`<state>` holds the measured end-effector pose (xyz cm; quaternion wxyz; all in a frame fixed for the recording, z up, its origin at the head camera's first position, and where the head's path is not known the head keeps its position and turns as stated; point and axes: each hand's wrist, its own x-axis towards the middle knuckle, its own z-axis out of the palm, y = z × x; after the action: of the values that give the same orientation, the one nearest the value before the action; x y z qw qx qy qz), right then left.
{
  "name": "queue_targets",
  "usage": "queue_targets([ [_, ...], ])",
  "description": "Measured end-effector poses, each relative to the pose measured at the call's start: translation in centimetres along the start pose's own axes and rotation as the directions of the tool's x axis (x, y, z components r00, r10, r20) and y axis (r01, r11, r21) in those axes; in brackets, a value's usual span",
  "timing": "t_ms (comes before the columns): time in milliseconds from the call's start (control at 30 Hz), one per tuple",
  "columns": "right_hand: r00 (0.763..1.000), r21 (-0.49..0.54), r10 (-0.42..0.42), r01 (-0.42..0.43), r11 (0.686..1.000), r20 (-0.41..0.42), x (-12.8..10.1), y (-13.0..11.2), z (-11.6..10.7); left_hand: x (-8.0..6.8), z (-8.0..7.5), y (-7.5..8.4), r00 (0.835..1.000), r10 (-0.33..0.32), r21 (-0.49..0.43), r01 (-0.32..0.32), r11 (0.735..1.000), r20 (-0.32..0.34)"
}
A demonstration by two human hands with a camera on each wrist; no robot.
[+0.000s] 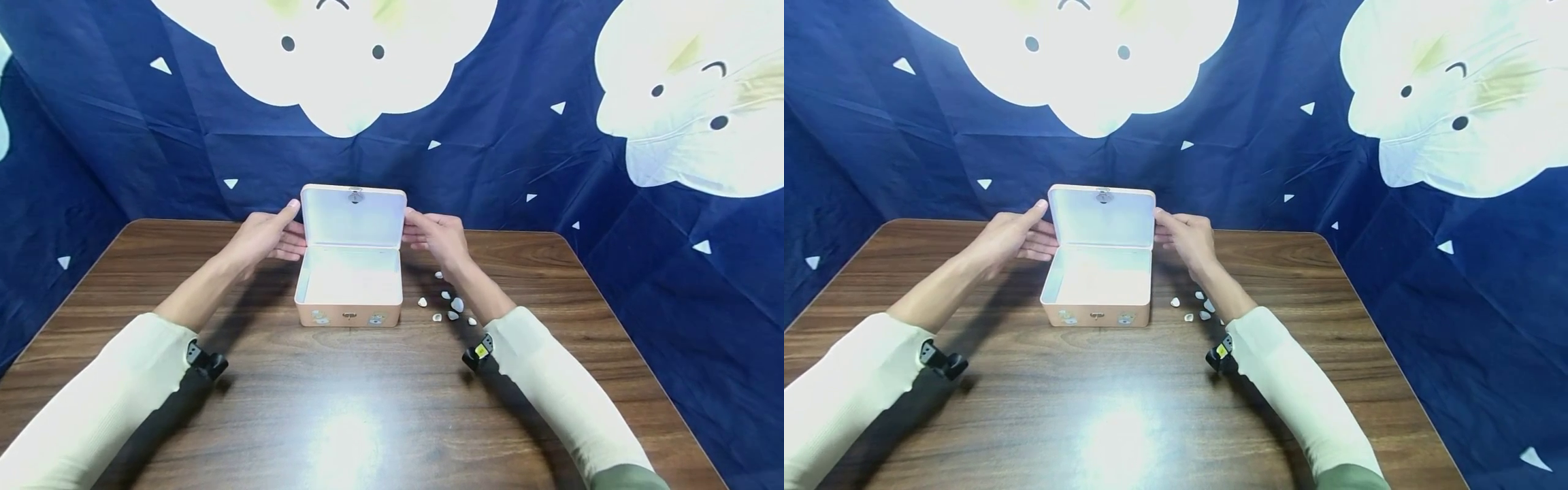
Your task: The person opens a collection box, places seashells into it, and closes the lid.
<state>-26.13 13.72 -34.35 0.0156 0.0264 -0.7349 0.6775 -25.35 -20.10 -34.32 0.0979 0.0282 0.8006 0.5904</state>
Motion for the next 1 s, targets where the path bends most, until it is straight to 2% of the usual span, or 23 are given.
queue_targets([
  [267,1.000,0.007,0.009,-0.009,1.000,-0.019,0.6,0.9,1.0,-0.1,-0.5,-0.9,1.000,-0.009,0.019,0.008,1.000,0.010],
  [467,0.999,-0.023,0.027,-0.027,0.999,-0.034,0.9,1.4,1.4,0.1,-0.3,-1.3,1.000,-0.028,0.020,0.028,0.999,-0.009],
  [1000,0.996,0.057,0.089,-0.087,0.995,-0.026,1.8,2.2,1.7,0.5,0.6,-1.4,0.999,-0.035,0.042,0.036,0.998,-0.026],
])
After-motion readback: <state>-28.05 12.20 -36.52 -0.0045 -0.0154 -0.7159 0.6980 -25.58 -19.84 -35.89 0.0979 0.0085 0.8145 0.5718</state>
